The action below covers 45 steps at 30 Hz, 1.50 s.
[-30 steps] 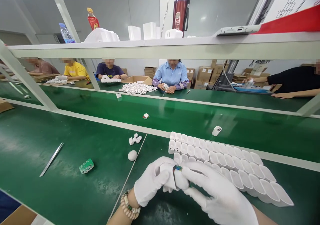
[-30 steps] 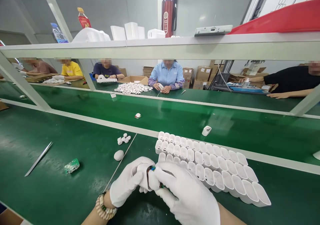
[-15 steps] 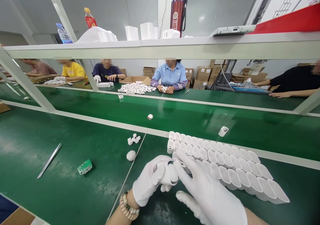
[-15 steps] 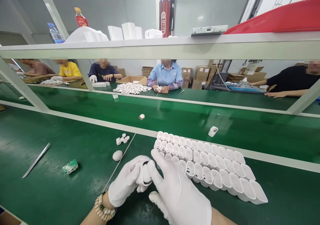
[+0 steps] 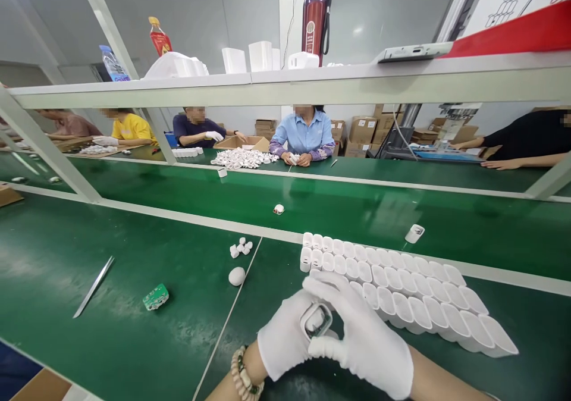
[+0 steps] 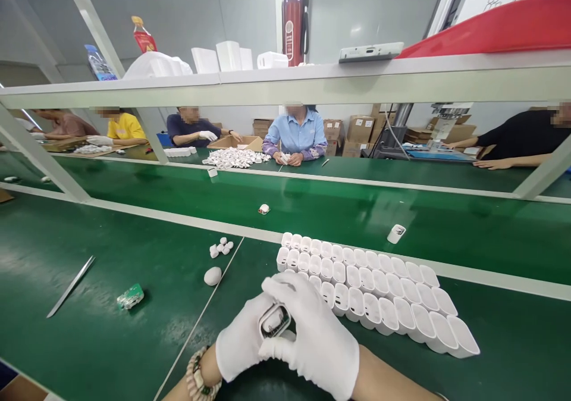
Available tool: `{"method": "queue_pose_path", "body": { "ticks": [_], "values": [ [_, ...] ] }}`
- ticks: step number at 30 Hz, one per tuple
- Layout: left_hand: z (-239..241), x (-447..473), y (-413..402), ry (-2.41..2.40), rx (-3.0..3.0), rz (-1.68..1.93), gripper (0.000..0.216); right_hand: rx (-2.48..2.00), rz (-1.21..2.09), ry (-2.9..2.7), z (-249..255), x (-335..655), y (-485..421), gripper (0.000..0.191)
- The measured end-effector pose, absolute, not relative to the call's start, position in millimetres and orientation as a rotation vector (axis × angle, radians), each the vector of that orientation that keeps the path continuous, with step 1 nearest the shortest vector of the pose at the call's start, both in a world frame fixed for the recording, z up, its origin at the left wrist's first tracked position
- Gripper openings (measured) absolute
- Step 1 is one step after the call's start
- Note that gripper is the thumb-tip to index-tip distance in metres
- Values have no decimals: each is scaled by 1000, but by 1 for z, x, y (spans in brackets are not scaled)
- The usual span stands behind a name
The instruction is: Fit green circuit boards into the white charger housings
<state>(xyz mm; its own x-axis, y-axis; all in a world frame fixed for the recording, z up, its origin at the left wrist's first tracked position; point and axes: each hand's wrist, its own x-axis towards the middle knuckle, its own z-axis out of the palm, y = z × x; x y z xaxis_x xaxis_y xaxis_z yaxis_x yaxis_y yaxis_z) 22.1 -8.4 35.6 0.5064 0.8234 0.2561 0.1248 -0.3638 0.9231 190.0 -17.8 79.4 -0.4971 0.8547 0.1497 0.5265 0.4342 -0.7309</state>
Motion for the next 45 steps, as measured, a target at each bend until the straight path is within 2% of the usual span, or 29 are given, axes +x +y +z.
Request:
{"method": "queue_pose_path", "body": {
  "ticks": [2, 5, 7, 10, 13, 17, 18, 25, 27, 31, 35, 45],
  "values": [
    [38, 24, -9, 762, 1905, 849, 27, -1175, 1162, -2113, 79, 191, -15, 78],
    [35, 27, -9, 735, 2018, 814, 14, -1115, 1528, -1952, 75, 188, -10, 70],
    [31, 29, -8, 725, 2026, 819, 16, -1088, 1624, -1825, 71, 184, -9, 62],
    [30, 29, -9, 675, 1997, 859, 18, -1079, 1577, -1859, 71, 184, -8, 60],
    [34, 25, -12, 731, 1976, 825, 6, -1057, 1429, -2021, 80, 193, -5, 59],
    [39, 20, -16, 896, 1915, 700, 26, -1047, 1170, -2152, 92, 207, 0, 17],
    [40, 19, -16, 891, 1914, 687, 28, -1049, 1084, -2209, 92, 209, 1, 14],
    [32, 25, -17, 902, 1864, 593, 28, -1096, 738, -2406, 83, 200, -5, 19],
    [31, 27, -17, 885, 1876, 586, 24, -1157, 762, -2395, 83, 196, -4, 21],
    [32, 25, -17, 846, 1887, 568, 15, -1205, 1085, -2253, 82, 198, 3, 15],
    [35, 23, -14, 855, 1868, 569, 19, -1065, 1321, -2214, 81, 205, 10, 21],
    [28, 29, -15, 891, 1984, 510, 20, -1222, 1044, -2415, 77, 196, -1, 9]
  ]
}}
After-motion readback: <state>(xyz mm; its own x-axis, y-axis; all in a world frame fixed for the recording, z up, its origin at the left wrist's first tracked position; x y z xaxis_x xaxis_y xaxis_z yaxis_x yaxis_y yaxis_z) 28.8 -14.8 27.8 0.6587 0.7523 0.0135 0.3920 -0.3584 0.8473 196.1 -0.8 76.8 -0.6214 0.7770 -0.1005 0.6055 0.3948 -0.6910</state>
